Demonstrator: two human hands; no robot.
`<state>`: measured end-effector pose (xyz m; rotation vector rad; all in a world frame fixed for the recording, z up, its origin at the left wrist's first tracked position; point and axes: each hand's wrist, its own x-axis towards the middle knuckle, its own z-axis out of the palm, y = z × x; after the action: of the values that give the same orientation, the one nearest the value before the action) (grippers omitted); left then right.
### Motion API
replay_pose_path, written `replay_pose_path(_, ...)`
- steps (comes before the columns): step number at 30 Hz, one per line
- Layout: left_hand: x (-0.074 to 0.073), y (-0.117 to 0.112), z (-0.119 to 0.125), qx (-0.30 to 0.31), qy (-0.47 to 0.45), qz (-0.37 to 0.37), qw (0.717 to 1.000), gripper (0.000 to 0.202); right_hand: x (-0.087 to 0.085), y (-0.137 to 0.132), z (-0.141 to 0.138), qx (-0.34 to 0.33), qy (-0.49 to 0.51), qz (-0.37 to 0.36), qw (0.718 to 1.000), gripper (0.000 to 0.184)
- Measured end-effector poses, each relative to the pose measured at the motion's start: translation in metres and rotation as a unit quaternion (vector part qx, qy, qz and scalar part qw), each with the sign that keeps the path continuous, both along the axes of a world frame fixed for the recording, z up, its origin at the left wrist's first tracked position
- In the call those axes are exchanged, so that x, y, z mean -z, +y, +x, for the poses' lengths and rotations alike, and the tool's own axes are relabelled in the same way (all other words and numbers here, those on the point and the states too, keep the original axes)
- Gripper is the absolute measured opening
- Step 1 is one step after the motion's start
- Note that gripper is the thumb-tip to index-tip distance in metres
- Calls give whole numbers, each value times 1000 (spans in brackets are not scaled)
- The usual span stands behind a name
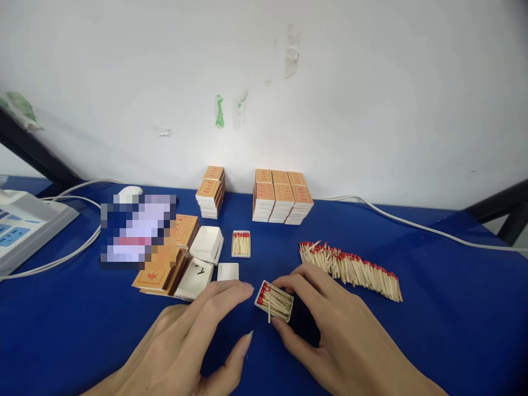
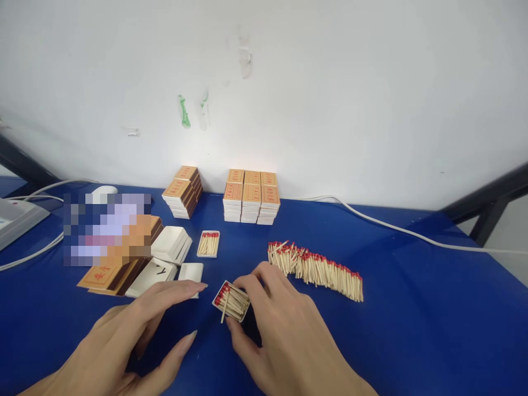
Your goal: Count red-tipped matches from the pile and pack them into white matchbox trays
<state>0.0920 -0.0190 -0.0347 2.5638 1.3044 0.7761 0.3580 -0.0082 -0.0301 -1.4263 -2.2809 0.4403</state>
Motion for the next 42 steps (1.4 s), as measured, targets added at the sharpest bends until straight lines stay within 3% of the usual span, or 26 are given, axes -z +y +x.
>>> replay_pose_path(2,-2,2,0,5,2,-2,1000,48,-2,-1,-1,12,4,21,1000,20)
replay_pose_path(5,-4,7,2,32,0,-3,999,40,-2,-2,-2,28,-13,46,998,31)
replay_pose_path(9,-4,13,6,88,-27,19,996,21,1,-5,-3,19,-24,21,999,50)
replay_pose_path(15,-5,13,10,108,-17,3,994,22,0,-6,-5,-11,7,-31,999,66)
replay_pose_path(19,-7,13,9,107,-16,-8,994,22,0,-4,-4,-7,18,-51,999,63)
replay_pose_path(25,-5,14,10,57,5,43,997,30,8,-2,-4,0,24,-54,998,58)
replay_pose_path(31,-6,13,13,85,-21,78,993,23,11,-4,-7,1,22,-56,998,43)
replay_pose_path(36,-3,10,10,105,-22,83,991,20,9,-3,-8,0,30,-61,998,41)
replay_pose_path(42,0,11,9,93,-4,68,993,30,8,-3,-9,3,34,-72,997,37)
